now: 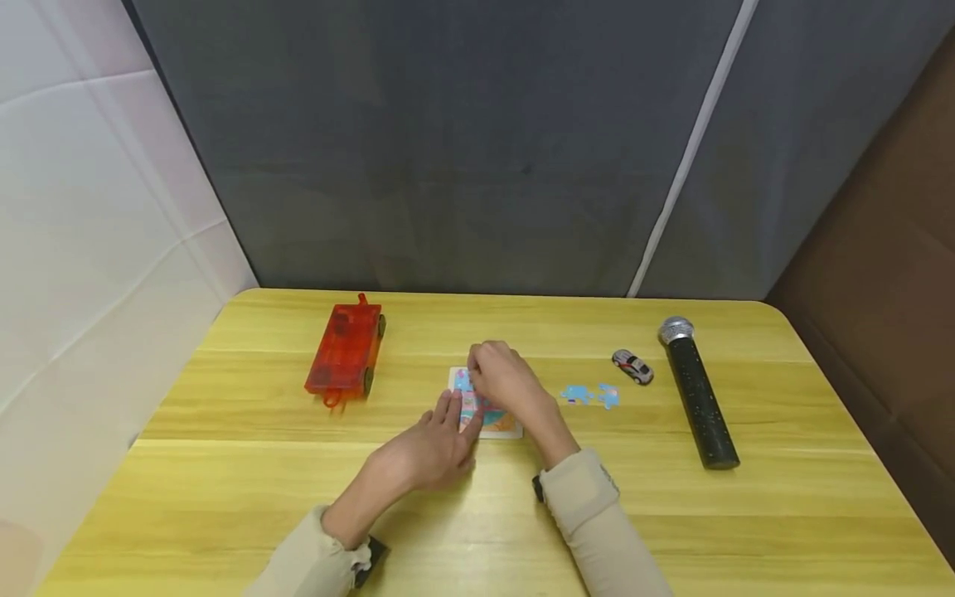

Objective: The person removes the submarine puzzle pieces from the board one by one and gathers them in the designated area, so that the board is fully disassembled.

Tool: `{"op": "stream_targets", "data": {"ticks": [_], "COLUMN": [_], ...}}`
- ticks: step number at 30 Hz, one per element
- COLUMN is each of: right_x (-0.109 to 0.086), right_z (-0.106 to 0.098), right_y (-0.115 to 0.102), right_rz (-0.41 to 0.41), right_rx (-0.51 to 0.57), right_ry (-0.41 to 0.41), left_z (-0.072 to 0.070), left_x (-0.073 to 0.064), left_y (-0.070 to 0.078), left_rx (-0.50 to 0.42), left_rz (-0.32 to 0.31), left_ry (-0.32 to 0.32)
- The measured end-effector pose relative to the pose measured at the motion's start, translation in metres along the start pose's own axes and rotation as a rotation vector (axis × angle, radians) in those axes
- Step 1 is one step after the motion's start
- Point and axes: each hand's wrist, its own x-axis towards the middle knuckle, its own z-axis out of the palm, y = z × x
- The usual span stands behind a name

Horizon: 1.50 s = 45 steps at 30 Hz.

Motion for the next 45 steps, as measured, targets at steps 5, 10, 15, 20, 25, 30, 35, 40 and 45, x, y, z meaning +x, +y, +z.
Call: {"op": "stream_targets", "data": {"ticks": [5,10,15,20,25,30,35,40,45], "right_x": [0.002,0.002,0.000,-0.005,-0.017,-0.024,-0.022,-0.020,-0.022], "right_z": [0.003,0.005,-0.003,-0.027,-0.054,-0.064,-0.059,-0.054,-0.052], "right_y": [-0.005,-0.008,0.002,0.023,0.053,0.073,0.076,0.074,0.068], "right_rz": [0.016,0.048,0.035,0.053,0.072,0.108,0.126,0.184,0.269], "right_rx": [-0.096,-0.111,-0.030,0.092,0.120,0.103,0.099,0.036,-0.097], "right_ry": [-0.003,0.009,0.010,-0.050,-0.087,-0.127,-0.148,-0.155,-0.137], "left_z": [-0.003,0.006,0.008,-0.005,-0.011,-0.012,-0.011,-0.010,-0.006], "left_x": [0.000,0.008,0.011,0.001,-0.005,-0.008,-0.008,-0.008,-0.004], "left_y": [0.003,0.000,0.000,0.006,0.006,0.004,0.003,0.003,0.002], "left_rx": [0.057,0.079,0.050,0.041,0.010,0.008,0.002,-0.024,-0.038], "left_rz": [-0.001,0.009,-0.004,-0.032,-0.027,-0.016,-0.017,-0.024,-0.015], "left_ry": [0.004,0.009,-0.007,-0.004,0.002,-0.007,-0.001,-0.008,-0.004]}}
